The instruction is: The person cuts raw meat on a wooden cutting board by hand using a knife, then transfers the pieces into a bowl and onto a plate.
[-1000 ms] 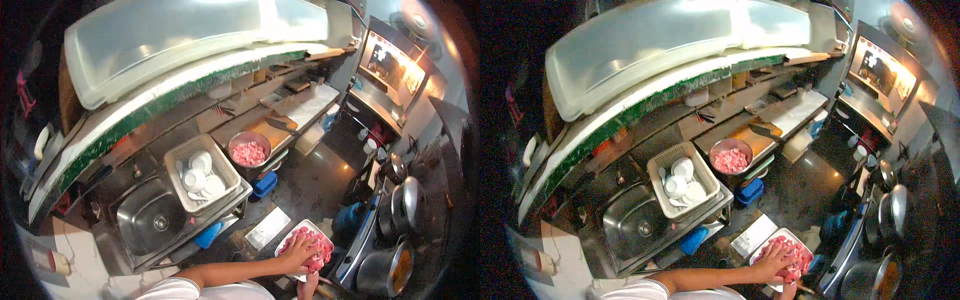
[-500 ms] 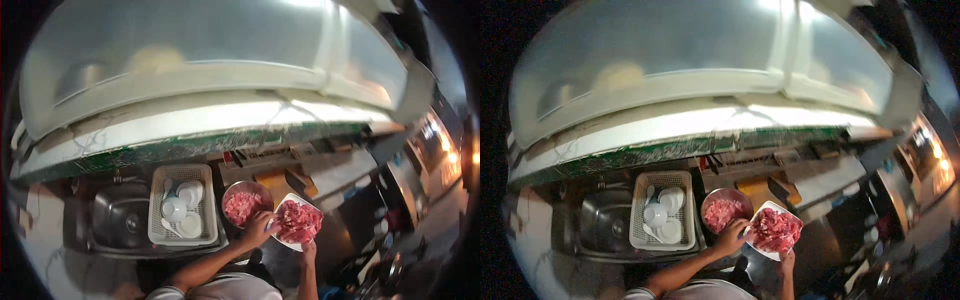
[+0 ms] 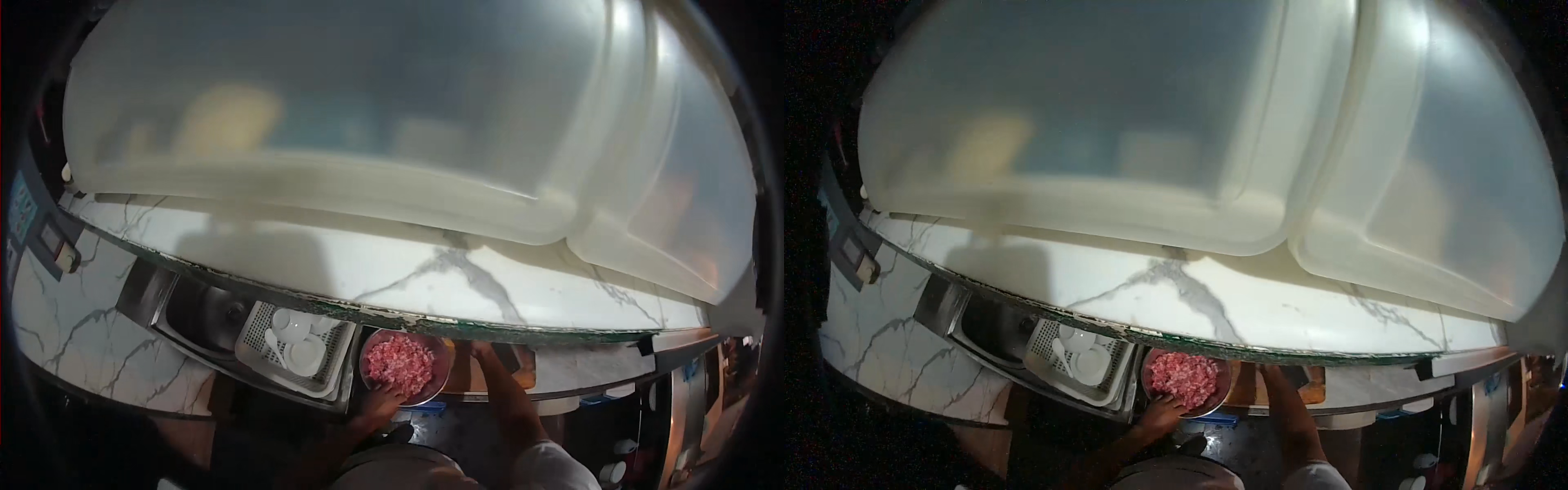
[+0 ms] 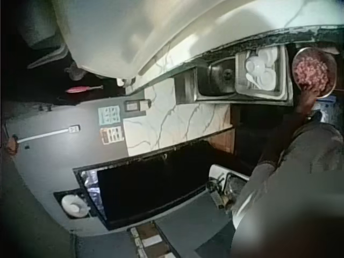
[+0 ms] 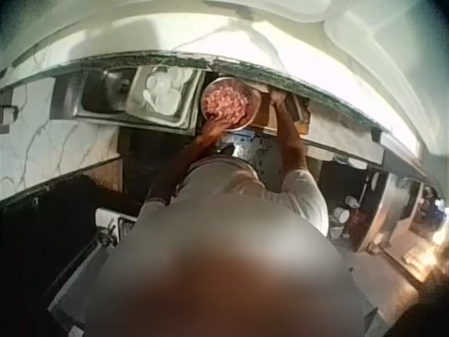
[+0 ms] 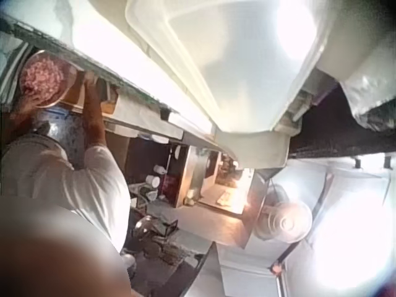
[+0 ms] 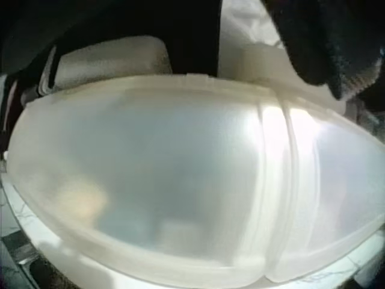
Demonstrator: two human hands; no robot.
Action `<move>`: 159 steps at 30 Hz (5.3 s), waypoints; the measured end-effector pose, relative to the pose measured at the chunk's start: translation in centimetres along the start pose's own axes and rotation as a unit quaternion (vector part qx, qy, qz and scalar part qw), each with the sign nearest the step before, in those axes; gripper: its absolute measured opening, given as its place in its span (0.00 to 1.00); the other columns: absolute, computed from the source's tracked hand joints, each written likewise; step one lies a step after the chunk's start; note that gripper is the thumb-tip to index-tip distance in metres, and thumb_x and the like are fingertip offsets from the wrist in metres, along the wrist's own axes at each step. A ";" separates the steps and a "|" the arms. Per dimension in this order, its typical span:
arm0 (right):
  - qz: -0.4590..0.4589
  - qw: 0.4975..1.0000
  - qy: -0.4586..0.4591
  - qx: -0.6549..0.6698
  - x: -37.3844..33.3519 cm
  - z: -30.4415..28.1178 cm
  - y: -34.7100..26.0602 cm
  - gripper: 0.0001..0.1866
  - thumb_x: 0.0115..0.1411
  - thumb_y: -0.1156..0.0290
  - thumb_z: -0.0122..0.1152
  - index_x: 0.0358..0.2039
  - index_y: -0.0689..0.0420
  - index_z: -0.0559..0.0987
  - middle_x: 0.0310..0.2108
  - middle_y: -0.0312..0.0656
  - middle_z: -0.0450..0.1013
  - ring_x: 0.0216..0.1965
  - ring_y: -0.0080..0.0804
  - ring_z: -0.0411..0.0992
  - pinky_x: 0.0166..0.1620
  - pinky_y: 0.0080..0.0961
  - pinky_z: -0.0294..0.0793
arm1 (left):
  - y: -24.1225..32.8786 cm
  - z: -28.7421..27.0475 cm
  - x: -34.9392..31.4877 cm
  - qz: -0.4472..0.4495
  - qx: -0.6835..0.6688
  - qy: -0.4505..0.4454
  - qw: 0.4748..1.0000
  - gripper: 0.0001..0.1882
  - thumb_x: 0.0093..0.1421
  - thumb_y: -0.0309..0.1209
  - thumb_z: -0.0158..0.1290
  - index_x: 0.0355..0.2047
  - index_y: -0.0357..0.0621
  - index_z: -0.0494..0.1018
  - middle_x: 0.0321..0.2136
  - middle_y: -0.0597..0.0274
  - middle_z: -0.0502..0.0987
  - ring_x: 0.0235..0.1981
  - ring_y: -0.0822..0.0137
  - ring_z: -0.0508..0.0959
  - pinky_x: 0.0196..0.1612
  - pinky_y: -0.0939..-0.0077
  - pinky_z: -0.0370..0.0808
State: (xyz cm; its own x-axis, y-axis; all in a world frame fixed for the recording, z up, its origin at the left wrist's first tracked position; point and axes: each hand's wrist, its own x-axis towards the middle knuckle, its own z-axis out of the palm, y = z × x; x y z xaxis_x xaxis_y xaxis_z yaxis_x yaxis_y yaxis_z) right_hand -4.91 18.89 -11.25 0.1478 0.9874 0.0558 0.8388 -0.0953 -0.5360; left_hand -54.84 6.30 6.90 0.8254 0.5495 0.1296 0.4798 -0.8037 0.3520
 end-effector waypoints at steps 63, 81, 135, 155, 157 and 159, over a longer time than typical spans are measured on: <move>0.014 0.998 0.063 -0.021 -20.8 -26.7 27.1 0.32 0.57 0.64 0.73 0.55 0.73 0.73 0.49 0.70 0.76 0.52 0.74 0.73 0.59 0.64 0.72 | 18.2 22.1 53.0 -0.151 -0.278 0.020 0.948 0.37 0.63 0.51 0.67 0.69 0.51 0.72 0.59 0.47 0.79 0.58 0.46 0.80 0.60 0.50 0.75; -0.038 0.989 0.146 0.000 -27.5 -28.7 32.4 0.24 0.77 0.57 0.58 0.61 0.63 0.69 0.35 0.71 0.78 0.42 0.76 0.78 0.40 0.62 0.75 | 31.5 34.7 50.5 -0.165 -0.013 0.189 0.968 0.27 0.63 0.37 0.61 0.63 0.53 0.73 0.63 0.51 0.68 0.68 0.43 0.65 0.68 0.41 0.63; -0.007 0.980 0.195 -0.025 -23.0 -31.7 17.5 0.17 0.74 0.66 0.59 0.54 0.63 0.71 0.43 0.69 0.76 0.45 0.75 0.75 0.46 0.63 0.73 | 24.5 27.3 46.7 -0.212 -0.176 0.051 0.960 0.42 0.55 0.39 0.73 0.68 0.37 0.70 0.66 0.33 0.73 0.69 0.34 0.71 0.71 0.46 0.69; 0.050 0.998 -0.038 0.015 -16.1 -31.7 17.6 0.16 0.67 0.67 0.57 0.46 0.64 0.84 0.40 0.67 0.80 0.43 0.69 0.81 0.43 0.63 0.80 | 25.3 25.8 44.8 -0.218 -0.059 0.129 0.966 0.29 0.63 0.42 0.68 0.62 0.48 0.80 0.60 0.41 0.80 0.64 0.37 0.76 0.67 0.43 0.69; -0.075 0.983 0.158 -0.059 -17.7 -29.6 20.8 0.16 0.68 0.66 0.59 0.49 0.65 0.81 0.34 0.64 0.80 0.36 0.71 0.80 0.36 0.61 0.79 | 26.0 25.7 46.5 -0.165 -0.014 0.144 0.976 0.27 0.61 0.39 0.68 0.60 0.46 0.80 0.58 0.40 0.81 0.62 0.37 0.77 0.66 0.44 0.71; -0.054 0.996 0.076 -0.006 -17.6 -29.7 16.6 0.19 0.72 0.59 0.59 0.52 0.62 0.74 0.39 0.68 0.79 0.38 0.74 0.78 0.39 0.64 0.77 | 25.5 25.1 45.7 -0.233 -0.156 0.076 0.957 0.26 0.59 0.35 0.70 0.58 0.46 0.80 0.57 0.42 0.80 0.61 0.38 0.77 0.64 0.48 0.74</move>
State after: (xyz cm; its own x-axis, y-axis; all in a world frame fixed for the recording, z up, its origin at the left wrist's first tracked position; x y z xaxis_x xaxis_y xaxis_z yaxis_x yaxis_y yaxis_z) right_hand 21.95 -3.83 3.93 0.1330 0.9615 0.2405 0.8605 0.0084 -0.5093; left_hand 2.61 5.23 -1.44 0.4790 0.8777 0.0160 0.6540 -0.3690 0.6605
